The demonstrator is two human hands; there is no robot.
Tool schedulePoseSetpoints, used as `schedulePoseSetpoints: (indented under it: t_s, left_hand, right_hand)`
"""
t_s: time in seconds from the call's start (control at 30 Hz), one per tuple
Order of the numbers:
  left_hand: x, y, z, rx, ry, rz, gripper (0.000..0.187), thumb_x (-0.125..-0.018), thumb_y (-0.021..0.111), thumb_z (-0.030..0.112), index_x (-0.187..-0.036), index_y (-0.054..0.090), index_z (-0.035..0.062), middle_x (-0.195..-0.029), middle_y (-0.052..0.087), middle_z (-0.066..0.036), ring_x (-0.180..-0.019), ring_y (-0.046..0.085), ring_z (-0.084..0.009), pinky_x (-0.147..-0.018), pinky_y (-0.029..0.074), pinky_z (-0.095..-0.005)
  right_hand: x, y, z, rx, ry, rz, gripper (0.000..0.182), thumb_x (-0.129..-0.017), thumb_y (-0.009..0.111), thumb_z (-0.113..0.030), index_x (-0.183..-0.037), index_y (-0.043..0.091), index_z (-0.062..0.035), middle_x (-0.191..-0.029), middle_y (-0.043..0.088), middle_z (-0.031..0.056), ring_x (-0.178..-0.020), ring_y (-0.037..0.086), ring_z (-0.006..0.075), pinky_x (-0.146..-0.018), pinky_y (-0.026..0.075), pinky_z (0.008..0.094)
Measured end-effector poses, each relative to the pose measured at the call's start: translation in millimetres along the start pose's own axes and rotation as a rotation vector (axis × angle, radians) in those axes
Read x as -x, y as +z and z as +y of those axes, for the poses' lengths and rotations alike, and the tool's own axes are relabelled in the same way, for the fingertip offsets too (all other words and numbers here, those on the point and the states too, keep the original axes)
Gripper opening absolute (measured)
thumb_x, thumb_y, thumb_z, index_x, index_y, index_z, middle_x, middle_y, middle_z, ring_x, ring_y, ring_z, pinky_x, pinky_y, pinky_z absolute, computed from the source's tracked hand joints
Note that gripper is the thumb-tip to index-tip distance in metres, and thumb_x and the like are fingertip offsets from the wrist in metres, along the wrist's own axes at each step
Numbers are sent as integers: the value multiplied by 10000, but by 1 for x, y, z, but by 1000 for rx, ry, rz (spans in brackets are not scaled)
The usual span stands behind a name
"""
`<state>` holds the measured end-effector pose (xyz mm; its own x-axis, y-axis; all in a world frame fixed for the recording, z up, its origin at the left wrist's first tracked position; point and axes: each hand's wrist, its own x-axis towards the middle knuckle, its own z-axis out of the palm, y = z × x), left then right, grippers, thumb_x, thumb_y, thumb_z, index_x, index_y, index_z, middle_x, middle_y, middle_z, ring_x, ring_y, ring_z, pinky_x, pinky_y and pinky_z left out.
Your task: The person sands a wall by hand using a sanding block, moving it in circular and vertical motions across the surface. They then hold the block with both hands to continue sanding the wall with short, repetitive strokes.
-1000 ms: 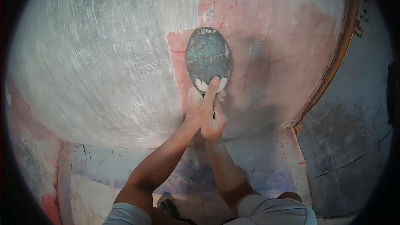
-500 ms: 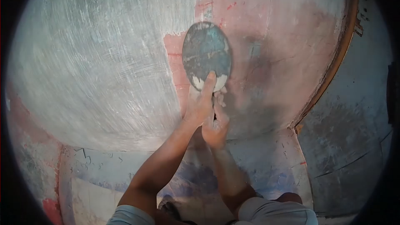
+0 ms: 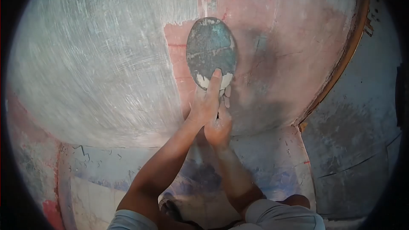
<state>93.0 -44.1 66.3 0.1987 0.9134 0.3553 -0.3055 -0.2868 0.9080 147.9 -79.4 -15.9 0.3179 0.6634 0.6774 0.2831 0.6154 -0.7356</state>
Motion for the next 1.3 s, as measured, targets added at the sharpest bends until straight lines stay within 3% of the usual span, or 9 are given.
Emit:
schedulePoseSetpoints:
  t_s: [0.3,0.4,0.6,0.7,0.8,0.9,1.03,1.17,1.3]
  left_hand:
    - [-28,24,72,71,-18,-6,454,-1106,527,491,-1022,631,58,-740,575,-23,-621,568,-135,-575,470,-287]
    - [-19,2,36,32,-33,-74,451,-1106,542,472,-1124,625,29,-896,620,-27,-706,597,-145,-656,505,-317]
    - [4,-16,-8,-34,67,-189,427,-1139,470,403,-1158,630,6,-880,632,-37,-796,603,-153,-748,508,-316]
    - [-9,-29,2,-13,50,-323,429,-1143,454,354,-1316,569,-21,-1011,636,-69,-922,605,-184,-851,501,-327]
    - [-7,-31,15,-98,409,-357,650,-1088,528,328,-1537,296,-81,-1362,487,-144,-1221,486,-229,-1059,394,-331]
    - [19,-41,-11,-178,417,-319,822,-1015,641,331,-1584,229,-98,-1449,459,-180,-1341,452,-268,-1151,347,-364]
    - [64,-49,-72,-29,97,-121,1045,-904,757,242,-1642,101,-100,-1619,355,-235,-1539,331,-345,-1264,247,-423]
    - [57,-44,-77,30,-26,-92,440,-922,710,133,-1296,550,-34,-1200,566,-68,-1200,520,-192,-1053,412,-367]
    - [25,-13,-8,146,-74,-128,235,-978,633,140,-1165,590,4,-1087,552,2,-1051,526,-127,-916,444,-299]
  right_hand:
    - [-69,-4,-55,64,-328,90,417,-976,545,1,-1379,605,84,-1175,664,375,-1065,654,551,-847,544,525]
    - [-39,-3,-40,56,-12,-23,430,-979,563,-5,-1400,593,77,-1218,672,353,-1106,652,538,-896,542,509]
    - [-14,-3,-4,88,-128,17,428,-979,600,-13,-1402,600,54,-1102,696,323,-1035,679,507,-852,557,496]
    - [-38,0,-30,78,-60,0,424,-985,602,-42,-1397,599,57,-1164,690,320,-1043,686,491,-797,569,501]
    - [-54,2,-37,151,-24,-31,425,-999,595,-89,-1400,598,49,-1221,697,291,-1005,711,458,-725,577,503]
    - [-47,5,-4,416,-357,-34,374,-1030,589,-135,-1377,612,1,-1121,738,239,-979,738,446,-787,603,483]
    - [-5,10,21,190,-12,-5,386,-1043,591,-189,-1396,596,-33,-1128,734,230,-1042,717,461,-826,598,505]
    - [-11,2,14,114,94,-76,232,-1077,505,-231,-1229,558,-63,-1060,639,225,-970,659,471,-763,535,494]
    - [-65,-9,-36,233,149,-160,261,-1110,441,-293,-1236,529,-82,-1017,634,265,-929,629,539,-737,490,542]
